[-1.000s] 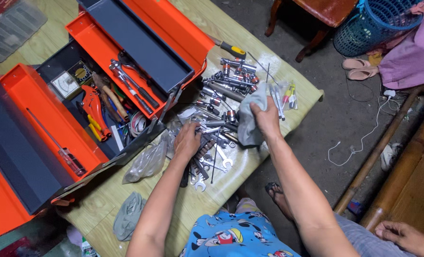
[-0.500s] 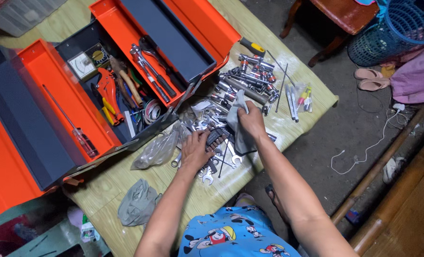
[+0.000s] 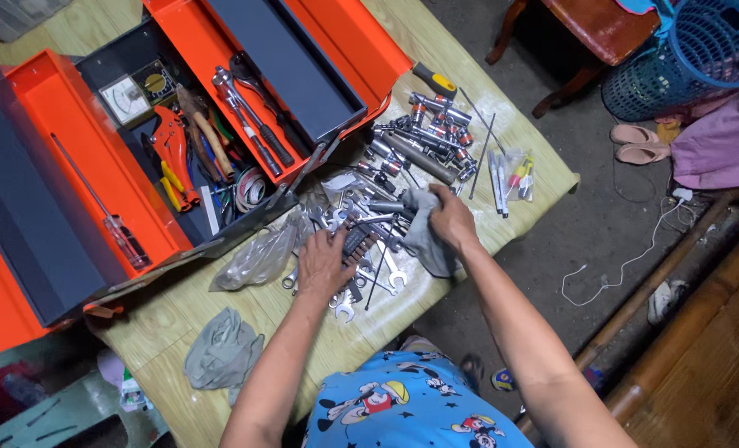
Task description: The person wipes various metal hand tools, including wrenches, sockets, and a ratchet, with a cloth on a table. The person then places the cleaned tools into an open orange toolbox.
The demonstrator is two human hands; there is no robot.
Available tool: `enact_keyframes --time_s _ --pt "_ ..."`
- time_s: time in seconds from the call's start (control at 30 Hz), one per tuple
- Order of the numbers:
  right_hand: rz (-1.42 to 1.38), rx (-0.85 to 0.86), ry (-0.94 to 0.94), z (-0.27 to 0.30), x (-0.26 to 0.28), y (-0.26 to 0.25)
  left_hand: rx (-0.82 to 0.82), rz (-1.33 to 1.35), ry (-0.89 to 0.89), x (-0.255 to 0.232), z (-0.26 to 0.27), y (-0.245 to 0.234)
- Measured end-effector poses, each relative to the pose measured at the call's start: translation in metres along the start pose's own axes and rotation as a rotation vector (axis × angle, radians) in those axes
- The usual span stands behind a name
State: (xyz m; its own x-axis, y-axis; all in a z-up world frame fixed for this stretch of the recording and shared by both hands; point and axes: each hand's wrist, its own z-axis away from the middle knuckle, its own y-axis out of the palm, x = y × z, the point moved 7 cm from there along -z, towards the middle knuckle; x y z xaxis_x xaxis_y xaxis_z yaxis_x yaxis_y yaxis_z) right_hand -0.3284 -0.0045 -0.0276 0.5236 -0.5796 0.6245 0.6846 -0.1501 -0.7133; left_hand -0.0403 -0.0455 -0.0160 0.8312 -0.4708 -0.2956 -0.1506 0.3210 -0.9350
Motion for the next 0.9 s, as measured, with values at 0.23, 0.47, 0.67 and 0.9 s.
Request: enact_keyframes --time_s 0.23,0.47,0.67,0.9 --pt "0.013 0.169 -0.174 0.006 0.039 0.014 -0.047 0.061 -0.134 0.006 0.006 0.003" --pt "0.008 0.215 -0.260 0.002 0.045 0.015 -0.192 0.506 -0.223 0.043 0.021 0.016" --pt "-0.004 0.248 -0.330 0.000 0.066 0.022 -0.203 0.773 -0.428 0.103 0.044 0.029" --pt "0.101 0.323 -0.349 0.005 0.086 0.033 -0.227 0.491 -0.623 0.134 0.076 -0.003"
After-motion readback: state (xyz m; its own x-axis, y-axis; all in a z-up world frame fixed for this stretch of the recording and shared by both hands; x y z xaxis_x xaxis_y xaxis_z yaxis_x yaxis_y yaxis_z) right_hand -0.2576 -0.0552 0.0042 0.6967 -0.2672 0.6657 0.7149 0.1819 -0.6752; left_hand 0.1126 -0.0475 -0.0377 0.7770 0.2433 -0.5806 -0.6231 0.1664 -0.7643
